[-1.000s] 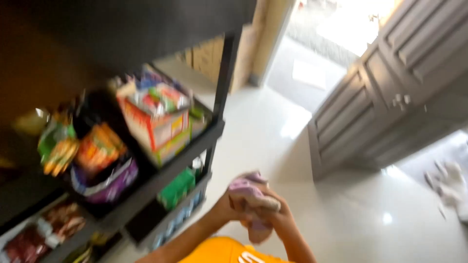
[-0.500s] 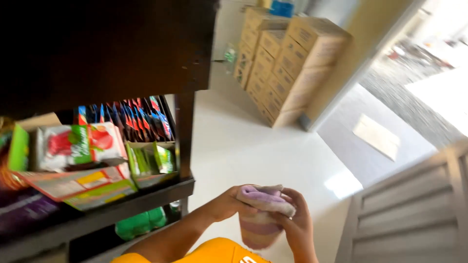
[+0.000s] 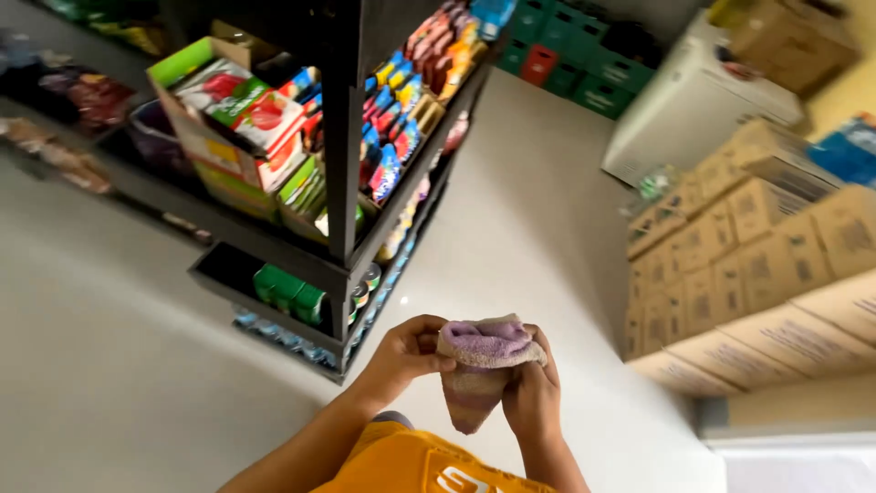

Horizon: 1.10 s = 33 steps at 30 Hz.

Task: Cleaning a checkout counter with a cloth and then transferring bottled drinks from a display to a lower shelf.

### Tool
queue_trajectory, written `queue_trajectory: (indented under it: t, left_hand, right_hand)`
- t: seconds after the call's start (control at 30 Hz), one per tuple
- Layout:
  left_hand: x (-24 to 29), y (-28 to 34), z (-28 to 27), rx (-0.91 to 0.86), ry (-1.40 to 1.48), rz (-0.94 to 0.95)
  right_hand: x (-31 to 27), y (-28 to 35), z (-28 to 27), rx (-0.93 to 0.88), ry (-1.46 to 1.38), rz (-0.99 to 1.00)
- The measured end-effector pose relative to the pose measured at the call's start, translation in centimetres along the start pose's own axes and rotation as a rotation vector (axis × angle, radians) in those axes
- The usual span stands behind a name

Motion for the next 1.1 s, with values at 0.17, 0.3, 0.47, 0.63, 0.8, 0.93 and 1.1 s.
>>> queue_trajectory:
  t: [0.17, 0.3, 0.47, 0.63, 0.8, 0.93, 1.1]
  left_hand:
    - [1.8, -0.9, -2.5, 0.178, -0.338, 0.063]
    - [4.7, -2.8, -3.0, 0.261, -0.528, 0.149]
    - [8.6, -5.0, -3.4, 0.402, -0.785, 0.312]
    - [12.1, -5.6, -2.3, 0.409, -1.007, 0.223]
    - [15.5, -7.5, -0.9, 0.568, -1.16, 0.193]
    - [20.9, -9.4, 3.1, 0.703, -1.375, 0.367]
    - [28.6, -9.9, 10.0, 0.892, -1.62, 0.73]
  right_hand:
    - [1.9, -6.4, 1.7, -0.26, -0.018, 0.04]
    - [1.5, -10.9, 5.0, -0.509, 0.025, 0.031]
    - [2.4, -17.4, 4.5, -0.479, 0.21, -0.105]
    - [-0.4, -21.6, 9.6, -0.814, 0.324, -0.041]
    - [-1.6, -26.9, 14.9, -1.168, 0.289, -0.037]
    - [-5.7, -32.6, 20.4, -1.477, 0.091, -0.292]
    - [-13.6, -34.9, 26.7, -1.512, 0.184, -0.532]
Point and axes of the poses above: each hand's wrist, its own y-axis away from the middle knuckle, its own z-axis out of the palm, x = y × z, the point moved 7 cm from there along -y, towards the middle knuckle, and after that the axes turned 10 degrees about -y, right-handed, at the moved point
